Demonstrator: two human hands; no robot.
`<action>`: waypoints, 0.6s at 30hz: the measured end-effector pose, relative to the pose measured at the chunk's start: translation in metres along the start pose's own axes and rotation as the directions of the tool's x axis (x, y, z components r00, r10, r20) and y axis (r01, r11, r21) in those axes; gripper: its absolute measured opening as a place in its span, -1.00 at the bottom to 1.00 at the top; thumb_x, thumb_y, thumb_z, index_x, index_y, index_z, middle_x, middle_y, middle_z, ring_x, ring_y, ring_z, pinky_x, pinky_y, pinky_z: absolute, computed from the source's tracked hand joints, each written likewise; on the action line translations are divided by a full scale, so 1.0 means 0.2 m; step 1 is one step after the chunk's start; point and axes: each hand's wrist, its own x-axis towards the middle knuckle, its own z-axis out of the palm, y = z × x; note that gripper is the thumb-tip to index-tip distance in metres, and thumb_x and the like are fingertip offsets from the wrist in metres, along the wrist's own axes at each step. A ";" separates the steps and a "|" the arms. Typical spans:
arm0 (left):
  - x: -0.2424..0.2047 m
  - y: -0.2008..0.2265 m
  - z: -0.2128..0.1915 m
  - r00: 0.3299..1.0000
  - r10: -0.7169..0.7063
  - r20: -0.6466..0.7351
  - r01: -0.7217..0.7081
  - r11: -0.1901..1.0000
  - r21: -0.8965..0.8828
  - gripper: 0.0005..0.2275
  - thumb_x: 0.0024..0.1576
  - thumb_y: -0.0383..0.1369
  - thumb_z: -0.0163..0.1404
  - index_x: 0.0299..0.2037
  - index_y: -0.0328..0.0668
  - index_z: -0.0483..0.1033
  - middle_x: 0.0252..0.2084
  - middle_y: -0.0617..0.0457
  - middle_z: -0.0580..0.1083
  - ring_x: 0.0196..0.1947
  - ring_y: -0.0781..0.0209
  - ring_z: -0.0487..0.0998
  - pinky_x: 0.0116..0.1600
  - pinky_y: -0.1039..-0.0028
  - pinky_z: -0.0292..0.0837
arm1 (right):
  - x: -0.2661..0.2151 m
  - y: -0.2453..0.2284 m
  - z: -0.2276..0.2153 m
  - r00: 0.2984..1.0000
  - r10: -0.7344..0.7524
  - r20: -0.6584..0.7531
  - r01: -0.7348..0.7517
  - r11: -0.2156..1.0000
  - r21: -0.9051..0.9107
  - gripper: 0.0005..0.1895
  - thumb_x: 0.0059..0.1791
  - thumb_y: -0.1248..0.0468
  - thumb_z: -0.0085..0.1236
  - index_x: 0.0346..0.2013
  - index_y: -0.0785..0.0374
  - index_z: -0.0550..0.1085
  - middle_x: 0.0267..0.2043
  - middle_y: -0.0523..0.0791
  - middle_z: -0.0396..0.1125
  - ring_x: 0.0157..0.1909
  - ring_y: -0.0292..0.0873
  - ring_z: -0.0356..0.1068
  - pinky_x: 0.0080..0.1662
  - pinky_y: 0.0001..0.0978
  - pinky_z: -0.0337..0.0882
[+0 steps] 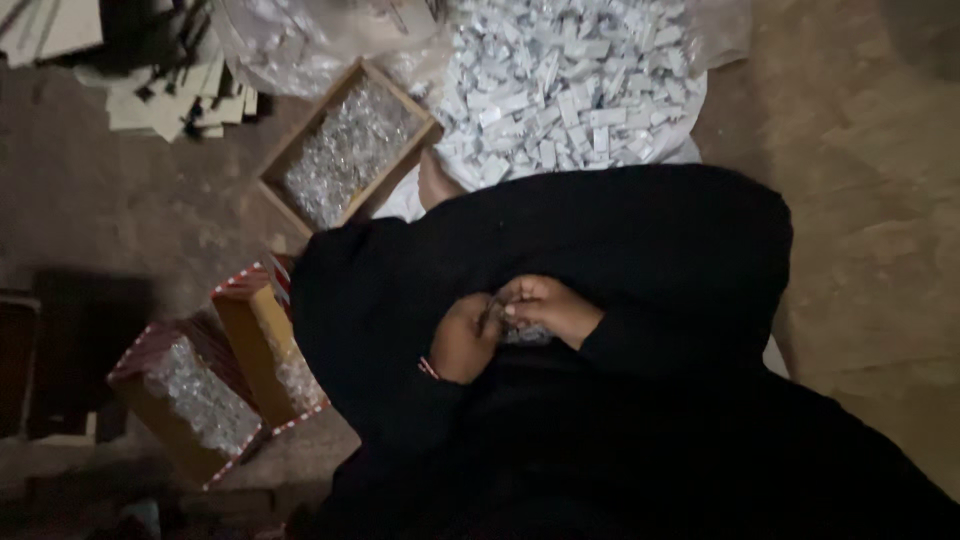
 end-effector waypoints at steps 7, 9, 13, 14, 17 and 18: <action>0.01 -0.01 0.01 0.978 -0.182 0.099 0.181 0.983 0.017 -0.86 0.20 -0.42 0.02 -0.32 -0.39 0.46 -0.38 -0.27 0.49 -0.40 -0.13 0.56 -0.27 0.17 0.44 | -0.02 -0.06 0.01 1.000 0.017 0.019 -0.015 0.995 -0.096 -0.71 0.02 0.40 0.12 0.05 0.37 0.46 -0.10 -0.10 0.43 -0.08 -0.23 0.42 -0.01 -0.39 0.43; -0.03 -0.02 0.03 0.996 -0.075 0.044 0.074 0.997 0.025 -0.88 0.20 -0.42 0.01 -0.25 -0.37 0.49 -0.33 -0.25 0.51 -0.35 -0.13 0.56 -0.24 0.20 0.46 | -0.03 -0.04 0.01 0.992 0.105 -0.066 -0.114 0.982 -0.149 -0.74 0.04 0.36 0.08 0.02 0.35 0.46 -0.11 -0.11 0.45 -0.09 -0.24 0.45 -0.01 -0.40 0.47; -0.02 0.00 0.05 0.989 -0.144 0.043 0.138 0.983 0.120 -0.84 0.23 -0.39 0.05 -0.27 -0.39 0.50 -0.31 -0.27 0.52 -0.33 -0.13 0.58 -0.24 0.24 0.46 | -0.05 -0.04 0.00 0.994 0.105 -0.039 -0.108 0.991 -0.075 -0.79 0.05 0.36 0.06 -0.04 0.38 0.46 -0.21 -0.12 0.44 -0.20 -0.28 0.43 -0.13 -0.43 0.46; -0.02 0.01 0.05 0.995 -0.098 0.036 0.095 0.992 0.077 -0.85 0.22 -0.40 0.05 -0.24 -0.40 0.51 -0.30 -0.28 0.52 -0.32 -0.14 0.58 -0.23 0.25 0.47 | -0.05 -0.04 -0.01 0.993 0.116 -0.017 -0.117 0.990 -0.084 -0.80 0.04 0.35 0.02 -0.07 0.37 0.45 -0.26 -0.13 0.42 -0.25 -0.28 0.39 -0.19 -0.44 0.41; -0.02 0.03 0.06 0.999 0.023 0.024 -0.023 1.000 0.007 -0.86 0.19 -0.44 0.04 -0.17 -0.42 0.52 -0.27 -0.28 0.54 -0.27 -0.13 0.60 -0.18 0.28 0.50 | -0.05 -0.03 -0.01 0.989 0.145 0.009 -0.143 0.983 -0.116 -0.79 0.00 0.33 -0.09 -0.13 0.32 0.45 -0.36 -0.15 0.37 -0.37 -0.31 0.31 -0.32 -0.46 0.33; -0.02 0.03 0.06 0.998 0.050 0.033 -0.051 0.999 0.021 -0.87 0.17 -0.46 0.03 -0.17 -0.41 0.52 -0.27 -0.27 0.54 -0.26 -0.11 0.61 -0.16 0.29 0.51 | -0.04 -0.03 -0.01 0.988 0.155 -0.007 -0.154 0.980 -0.128 -0.77 -0.02 0.31 -0.11 -0.14 0.28 0.46 -0.37 -0.17 0.36 -0.39 -0.31 0.31 -0.33 -0.47 0.34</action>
